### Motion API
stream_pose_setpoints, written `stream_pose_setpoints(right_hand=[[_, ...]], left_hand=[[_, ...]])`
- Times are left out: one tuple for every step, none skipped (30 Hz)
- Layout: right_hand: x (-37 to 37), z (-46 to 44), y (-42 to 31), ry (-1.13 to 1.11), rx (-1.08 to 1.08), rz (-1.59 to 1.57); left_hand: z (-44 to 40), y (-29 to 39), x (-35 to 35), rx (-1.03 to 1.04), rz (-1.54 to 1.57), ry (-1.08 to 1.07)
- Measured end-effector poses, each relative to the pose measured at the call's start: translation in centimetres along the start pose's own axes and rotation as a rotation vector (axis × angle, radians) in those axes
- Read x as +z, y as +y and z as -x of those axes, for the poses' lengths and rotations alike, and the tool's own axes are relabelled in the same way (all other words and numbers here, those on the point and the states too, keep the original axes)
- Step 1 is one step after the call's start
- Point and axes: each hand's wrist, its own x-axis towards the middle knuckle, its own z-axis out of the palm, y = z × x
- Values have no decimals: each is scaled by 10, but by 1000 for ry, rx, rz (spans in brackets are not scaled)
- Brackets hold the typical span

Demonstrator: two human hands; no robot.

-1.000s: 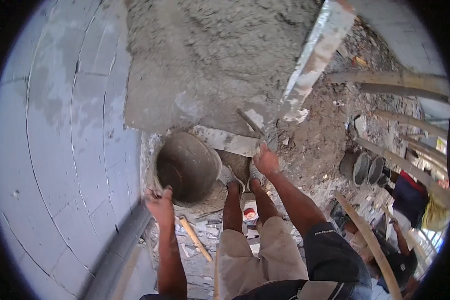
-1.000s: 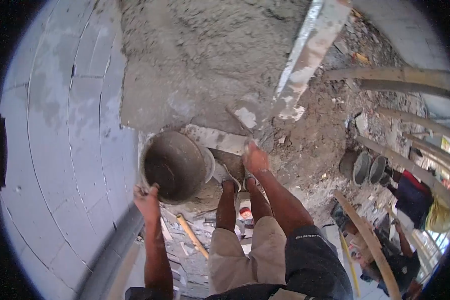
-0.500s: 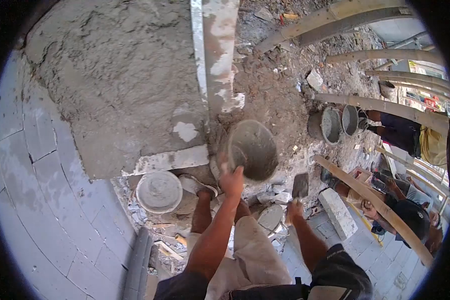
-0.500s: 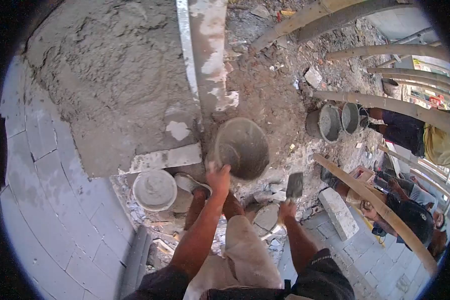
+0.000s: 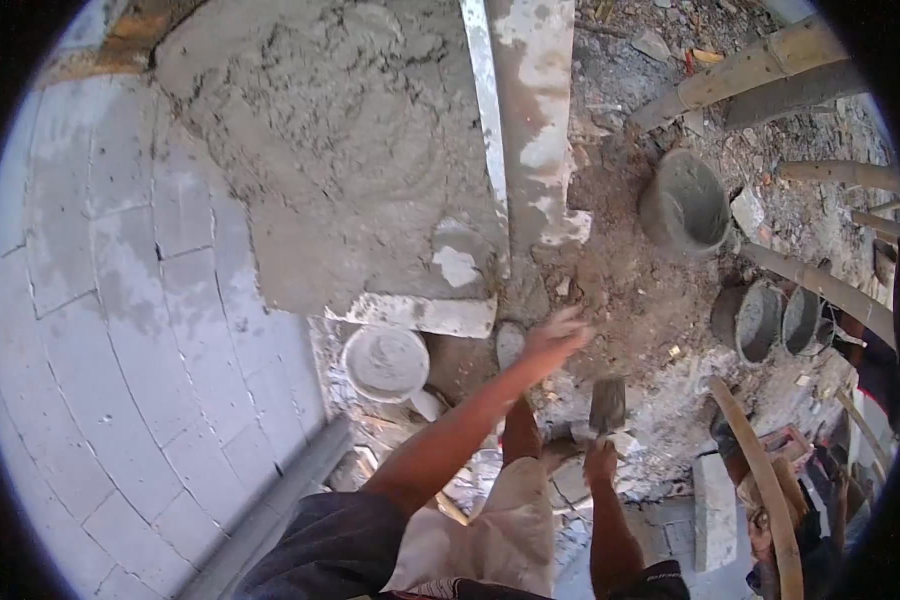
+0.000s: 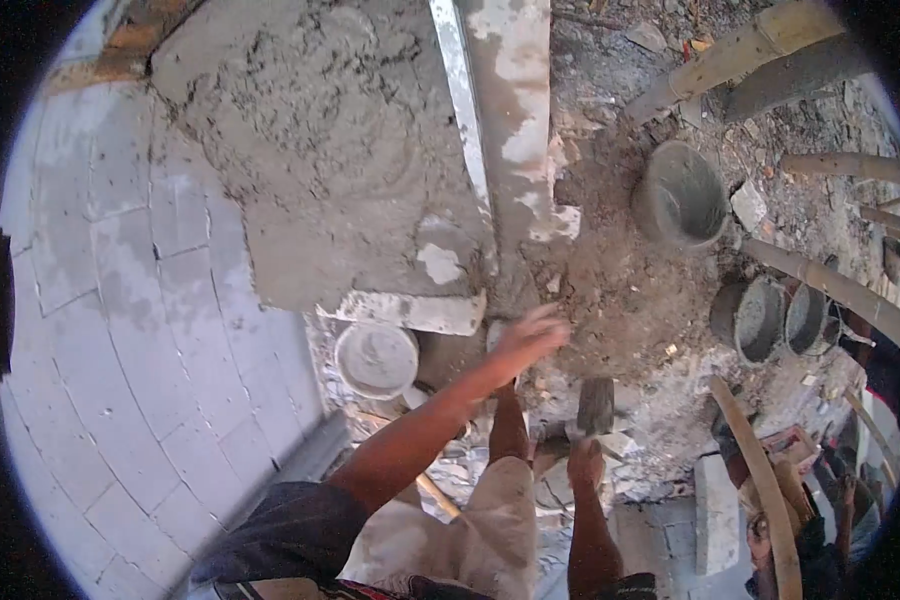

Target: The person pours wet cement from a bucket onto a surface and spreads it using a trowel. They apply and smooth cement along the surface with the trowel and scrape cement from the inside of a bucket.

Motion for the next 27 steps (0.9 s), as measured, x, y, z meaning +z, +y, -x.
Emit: stream_pose_setpoints(right_hand=[[-13,-4,-31,21,-78,-29],[-42,-13,-85,45,-158,-48],[-53,-27,-122,118,-282,-30],[-62,-47,-154,193,-415,-5],[-51,-84,-173,459,-699,43],[-89,-92,-234,161,-554,-15],[-98,-121,-270,259,-764,108],[-126,-130,-325,284,-862,48],[-144,-141,-370,377,-957,108],[-152,-161,-413,414,-1002,45],[-159,-177,-452,490,-996,153],[-172,-173,-492,472,-939,199],[-168,-194,-523,536,-1054,105],[-157,-209,-543,585,-1165,10],[-136,-210,-556,562,-1184,49],[-116,-209,-569,514,-1157,62],[-97,-205,-575,468,-1126,79],[-81,-201,-572,453,-1142,122],[-69,-197,-568,399,-1127,100],[-58,-196,-566,347,-1113,74],[-42,-218,-555,440,-1251,99],[-34,-214,-553,423,-1271,122],[-24,-203,-541,203,-1144,97],[-16,-191,-532,-2,-1005,66],[-2,-181,-525,-32,-911,21],[15,-172,-516,-58,-811,-26],[30,-165,-508,-135,-772,-75]], left_hand=[[24,-9,-33,-14,-134,42],[53,-21,-70,-23,-347,107],[84,-37,-112,-10,-630,164],[117,-61,-157,16,-974,205],[152,-90,-198,-20,-1231,244],[186,-156,-258,-47,-1483,224],[208,-121,-250,-543,-789,742],[234,-118,-264,-754,-743,802],[263,-180,-305,-727,-813,781],[290,-236,-343,-700,-884,763],[292,-210,-333,-686,-780,905],[293,-179,-319,-654,-675,1049],[292,-191,-332,-595,-760,1176],[299,-207,-343,-548,-844,1300],[299,-206,-351,-541,-777,1340],[294,-202,-362,-531,-707,1385],[290,-219,-381,-523,-732,1408],[288,-240,-397,-512,-757,1425],[281,-253,-410,-389,-770,1460],[276,-260,-420,-263,-786,1499],[273,-247,-421,-330,-568,1486],[275,-226,-416,-398,-354,1464],[278,-218,-410,-287,-382,1519],[293,-208,-395,-306,-366,1530],[303,-189,-386,-383,-119,1367],[311,-171,-375,-447,113,1185],[320,-160,-359,-313,310,1106]])
